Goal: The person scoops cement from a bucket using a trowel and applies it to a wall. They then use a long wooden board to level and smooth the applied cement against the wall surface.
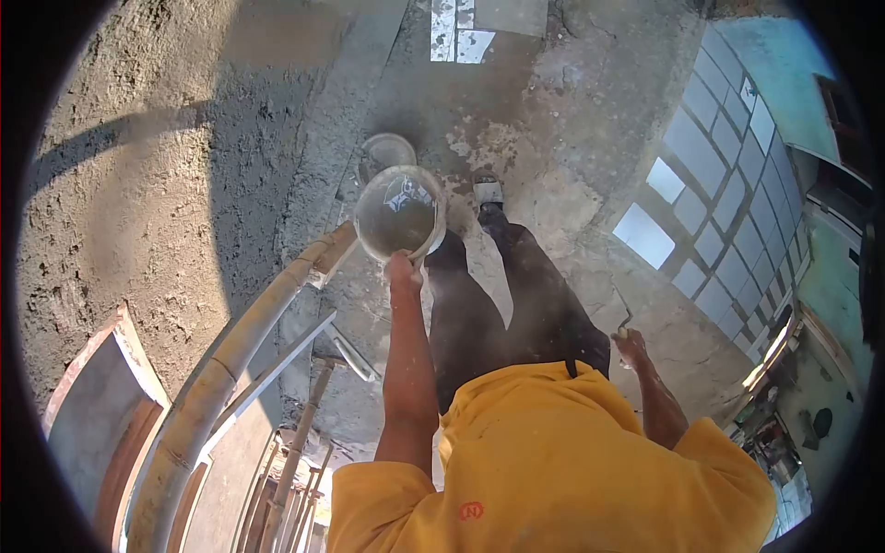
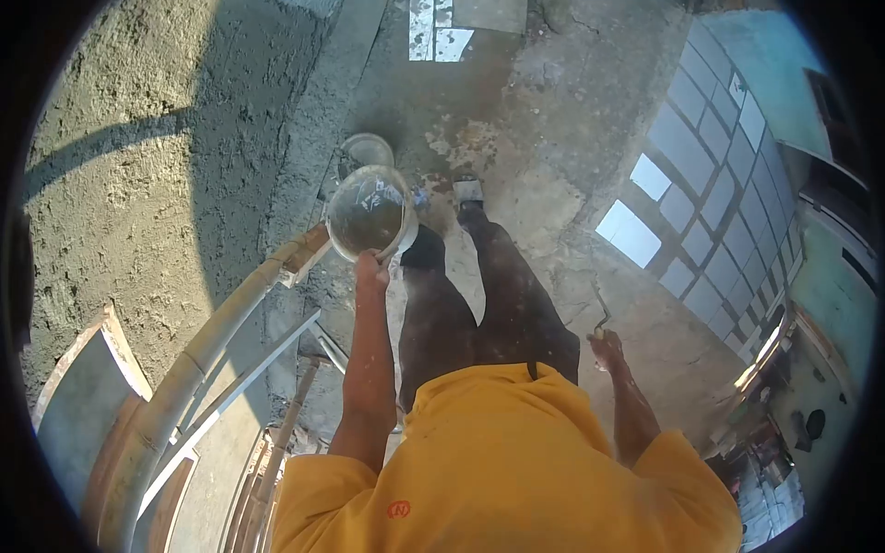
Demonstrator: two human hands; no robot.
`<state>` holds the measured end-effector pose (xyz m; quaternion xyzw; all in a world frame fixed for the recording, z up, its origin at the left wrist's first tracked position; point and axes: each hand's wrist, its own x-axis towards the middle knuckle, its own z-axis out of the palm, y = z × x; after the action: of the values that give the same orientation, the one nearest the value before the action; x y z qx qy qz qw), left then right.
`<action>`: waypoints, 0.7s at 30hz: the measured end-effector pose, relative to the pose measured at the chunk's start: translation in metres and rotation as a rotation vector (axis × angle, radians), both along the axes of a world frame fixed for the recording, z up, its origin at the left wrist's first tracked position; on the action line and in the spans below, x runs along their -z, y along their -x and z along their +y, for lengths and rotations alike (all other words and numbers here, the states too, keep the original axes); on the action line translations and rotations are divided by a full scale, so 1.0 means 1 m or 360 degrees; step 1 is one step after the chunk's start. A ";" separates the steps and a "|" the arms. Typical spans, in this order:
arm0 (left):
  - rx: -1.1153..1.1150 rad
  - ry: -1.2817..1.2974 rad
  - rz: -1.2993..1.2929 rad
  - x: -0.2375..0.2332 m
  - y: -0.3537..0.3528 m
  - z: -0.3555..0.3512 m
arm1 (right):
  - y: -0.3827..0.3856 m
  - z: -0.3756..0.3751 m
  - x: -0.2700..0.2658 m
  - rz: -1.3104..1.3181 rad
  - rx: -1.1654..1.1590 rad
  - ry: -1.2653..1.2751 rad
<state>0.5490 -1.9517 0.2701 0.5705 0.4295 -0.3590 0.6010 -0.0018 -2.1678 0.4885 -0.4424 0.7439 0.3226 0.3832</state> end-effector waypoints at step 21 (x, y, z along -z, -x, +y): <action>-0.0247 -0.0385 0.0039 0.024 -0.085 -0.043 | 0.079 0.030 0.059 -0.0193 0.0278 -0.0184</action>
<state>0.6342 -1.9947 0.2463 0.5994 0.5198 -0.2639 0.5485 -0.0808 -2.1379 0.4296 -0.3719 0.7351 0.3029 0.4790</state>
